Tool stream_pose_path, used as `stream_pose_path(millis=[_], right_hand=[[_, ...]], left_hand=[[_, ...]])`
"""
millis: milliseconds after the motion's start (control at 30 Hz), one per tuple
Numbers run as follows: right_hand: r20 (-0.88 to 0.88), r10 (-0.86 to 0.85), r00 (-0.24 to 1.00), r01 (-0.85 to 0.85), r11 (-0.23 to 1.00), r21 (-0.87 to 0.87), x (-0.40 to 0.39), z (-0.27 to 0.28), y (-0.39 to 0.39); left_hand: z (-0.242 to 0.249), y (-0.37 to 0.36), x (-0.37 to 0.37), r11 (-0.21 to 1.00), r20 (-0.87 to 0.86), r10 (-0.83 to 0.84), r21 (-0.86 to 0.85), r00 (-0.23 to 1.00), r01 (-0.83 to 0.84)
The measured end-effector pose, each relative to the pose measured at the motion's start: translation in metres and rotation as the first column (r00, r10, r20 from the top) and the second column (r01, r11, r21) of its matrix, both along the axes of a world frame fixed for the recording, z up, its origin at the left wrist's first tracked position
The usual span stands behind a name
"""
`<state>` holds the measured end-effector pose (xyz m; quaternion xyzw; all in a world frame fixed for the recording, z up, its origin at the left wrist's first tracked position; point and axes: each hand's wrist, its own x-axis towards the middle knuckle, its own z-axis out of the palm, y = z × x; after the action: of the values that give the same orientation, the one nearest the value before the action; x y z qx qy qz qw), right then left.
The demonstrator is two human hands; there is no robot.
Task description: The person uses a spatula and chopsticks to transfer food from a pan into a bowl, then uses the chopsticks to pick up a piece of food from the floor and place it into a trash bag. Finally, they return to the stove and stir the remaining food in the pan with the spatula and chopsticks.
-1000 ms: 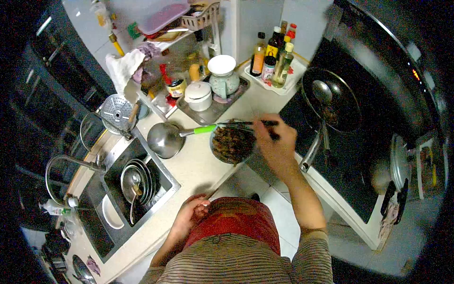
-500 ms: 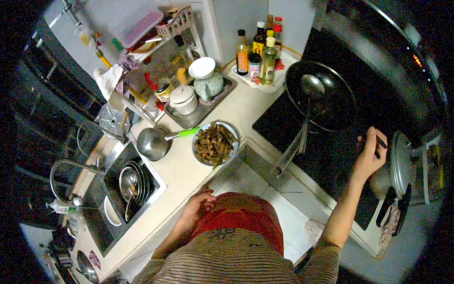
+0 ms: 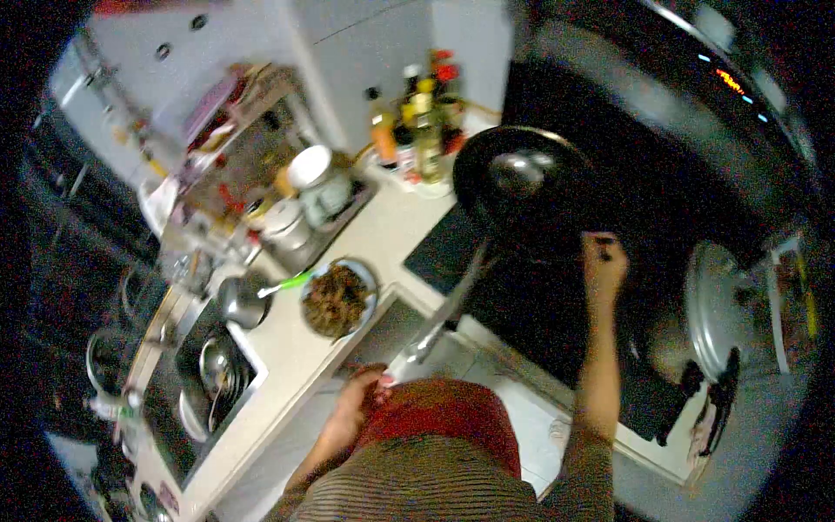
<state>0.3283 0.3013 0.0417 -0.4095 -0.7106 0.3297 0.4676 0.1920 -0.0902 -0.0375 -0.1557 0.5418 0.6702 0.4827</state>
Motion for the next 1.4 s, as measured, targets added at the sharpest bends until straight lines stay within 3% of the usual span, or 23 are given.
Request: stream_pose_path(millis=[33, 67, 133, 200, 267, 333, 400, 467, 500, 533, 600, 733, 767, 867, 900, 1000, 1033, 1133, 1167, 1267, 1333, 1400], right_hand=[[-0.005, -0.019, 1.0, 0.019, 0.996, 0.088, -0.001, -0.008, 0.009], [-0.116, 0.007, 0.993, -0.005, 1.0, 0.019, -0.003, -0.01, 0.013], [-0.118, 0.002, 0.993, -0.007, 0.999, -0.046, -0.003, 0.0, 0.01], [-0.111, -0.048, 0.993, 0.056, 0.996, 0.075, -0.003, -0.002, 0.015], [-0.098, -0.062, 0.993, 0.067, 0.996, 0.051, -0.003, 0.003, 0.015], [-0.076, -0.051, 0.996, 0.049, 0.999, -0.017, -0.003, 0.0, 0.012], [-0.05, -0.017, 0.999, 0.011, 0.993, -0.114, -0.003, -0.003, 0.014], [-0.013, -0.068, 0.998, 0.067, 0.997, -0.048, 0.002, 0.001, 0.016], [-0.01, -0.092, 0.996, 0.092, 0.995, 0.024, 0.004, -0.003, 0.022], [-0.007, -0.115, 0.993, 0.115, 0.989, 0.097, 0.007, -0.001, 0.025], [-0.086, -0.114, 0.99, 0.118, 0.992, 0.048, 0.013, 0.012, 0.023], [-0.028, -0.147, 0.989, 0.147, 0.989, -0.006, 0.012, 0.005, 0.03], [-0.042, -0.136, 0.99, 0.136, 0.991, 0.003, 0.009, 0.0, 0.032], [-0.012, -0.136, 0.991, 0.135, 0.991, -0.019, 0.0, -0.013, 0.043], [-0.021, -0.135, 0.991, 0.135, 0.991, -0.006, -0.001, -0.013, 0.043], [-0.051, -0.144, 0.988, 0.144, 0.99, -0.002, -0.006, -0.024, 0.056], [-0.04, -0.158, 0.987, 0.158, 0.987, 0.008, -0.006, -0.024, 0.059], [-0.033, -0.167, 0.985, 0.168, 0.985, 0.032, -0.01, -0.026, 0.062], [-0.052, -0.15, 0.987, 0.153, 0.987, 0.04, -0.012, -0.027, 0.063], [-0.021, -0.138, 0.99, 0.139, 0.989, 0.05, -0.015, -0.022, 0.062], [0.012, -0.153, 0.988, 0.152, 0.988, 0.03, -0.011, -0.011, 0.059], [0.03, -0.173, 0.985, 0.173, 0.985, -0.01, -0.004, 0.001, 0.058]], left_hand=[[-0.004, 0.003, 0.001, 1.0, 0.035, -0.004, 0.024, 0.999, 0.003], [-0.008, 0.004, 0.001, 0.999, 0.068, -0.008, 0.039, 0.998, 0.005], [-0.011, 0.007, 0.001, 1.0, 0.06, -0.02, 0.023, 0.998, 0.019], [-0.002, 0.014, -0.004, 0.999, 0.033, -0.043, 0.032, 0.999, 0.042], [0.011, 0.027, -0.012, 0.998, -0.021, -0.044, 0.045, 0.999, 0.045], [0.029, 0.041, -0.023, 0.97, -0.007, -0.072, 0.231, 0.997, 0.072], [0.05, 0.063, -0.028, 0.951, -0.066, -0.095, 0.29, 0.993, 0.11], [0.066, 0.083, -0.031, 0.931, -0.294, -0.14, 0.286, 0.945, 0.227], [0.081, 0.088, -0.032, 0.922, -0.395, -0.23, 0.204, 0.889, 0.329], [0.089, 0.094, -0.027, 0.935, -0.485, -0.226, 0.134, 0.845, 0.327], [0.1, 0.107, -0.015, 0.957, -0.644, -0.225, -0.005, 0.731, 0.29], [0.125, 0.122, -0.014, 0.948, -0.741, -0.243, -0.045, 0.626, 0.314], [0.126, 0.128, -0.019, 0.926, -0.715, -0.274, -0.016, 0.643, 0.376], [0.144, 0.145, -0.019, 0.849, -0.684, -0.494, -0.245, 0.537, 0.468], [0.141, 0.152, -0.02, 0.845, -0.701, -0.487, -0.227, 0.522, 0.484], [0.129, 0.162, -0.032, 0.81, -0.667, -0.487, -0.105, 0.563, 0.577], [0.124, 0.167, -0.037, 0.832, -0.637, -0.445, -0.034, 0.63, 0.554], [0.132, 0.172, -0.038, 0.884, -0.358, -0.426, 0.032, 0.831, 0.467], [0.128, 0.172, -0.048, 0.863, -0.206, -0.454, 0.141, 0.867, 0.486], [0.114, 0.167, -0.078, 0.85, -0.06, -0.459, 0.26, 0.887, 0.458], [0.123, 0.163, -0.084, 0.797, -0.152, -0.497, 0.308, 0.854, 0.519], [0.132, 0.158, -0.079, 0.816, -0.3, -0.497, 0.16, 0.815, 0.556]])
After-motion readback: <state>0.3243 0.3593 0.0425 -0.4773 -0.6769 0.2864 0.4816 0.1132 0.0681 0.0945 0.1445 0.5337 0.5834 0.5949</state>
